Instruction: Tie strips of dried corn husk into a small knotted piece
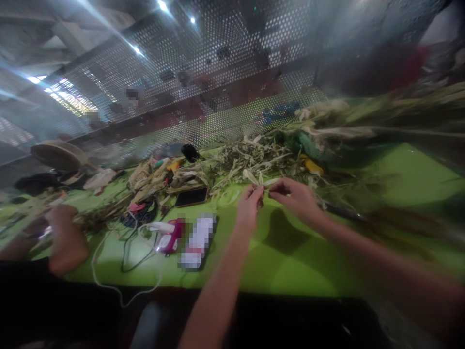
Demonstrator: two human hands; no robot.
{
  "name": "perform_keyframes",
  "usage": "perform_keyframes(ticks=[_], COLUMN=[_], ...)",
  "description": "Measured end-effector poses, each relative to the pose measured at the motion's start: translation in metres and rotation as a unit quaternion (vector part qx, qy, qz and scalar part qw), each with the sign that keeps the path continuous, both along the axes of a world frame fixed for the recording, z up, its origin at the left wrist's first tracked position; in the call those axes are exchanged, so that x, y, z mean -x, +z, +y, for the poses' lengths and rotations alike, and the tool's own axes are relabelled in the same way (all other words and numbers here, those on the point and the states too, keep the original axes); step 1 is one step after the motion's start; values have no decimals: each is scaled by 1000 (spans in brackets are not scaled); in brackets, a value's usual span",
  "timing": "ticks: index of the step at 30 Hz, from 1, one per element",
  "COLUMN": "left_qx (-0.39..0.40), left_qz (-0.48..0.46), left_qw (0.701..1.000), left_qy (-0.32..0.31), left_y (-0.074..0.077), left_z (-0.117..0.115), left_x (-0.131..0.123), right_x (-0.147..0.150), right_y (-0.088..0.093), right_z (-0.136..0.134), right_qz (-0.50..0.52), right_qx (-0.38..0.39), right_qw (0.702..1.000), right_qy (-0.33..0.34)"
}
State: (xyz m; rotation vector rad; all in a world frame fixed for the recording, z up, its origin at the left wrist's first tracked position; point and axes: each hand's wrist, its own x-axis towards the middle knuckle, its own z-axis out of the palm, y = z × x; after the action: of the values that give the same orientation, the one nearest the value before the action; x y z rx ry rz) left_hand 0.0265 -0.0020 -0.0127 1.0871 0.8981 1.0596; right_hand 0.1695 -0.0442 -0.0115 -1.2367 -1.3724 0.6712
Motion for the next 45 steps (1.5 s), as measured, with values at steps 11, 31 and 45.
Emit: perform_keyframes(ticks=[11,31,45], left_qx=[-78,-133,27], left_qz=[153,199,87], left_qw=[985,969,989], left_qy=[-29,-68,-114], left_y=[-5,-2,4], left_z=[3,-3,-4], left_x=[2,0,-2], right_x=[-4,-11,-14], right_y=[7,8,11], right_z=[-2,2,5], right_qz=[36,-70,163], right_qx=[-11,-2,44], right_qw=[999,997,985], right_qy=[-25,-27,42])
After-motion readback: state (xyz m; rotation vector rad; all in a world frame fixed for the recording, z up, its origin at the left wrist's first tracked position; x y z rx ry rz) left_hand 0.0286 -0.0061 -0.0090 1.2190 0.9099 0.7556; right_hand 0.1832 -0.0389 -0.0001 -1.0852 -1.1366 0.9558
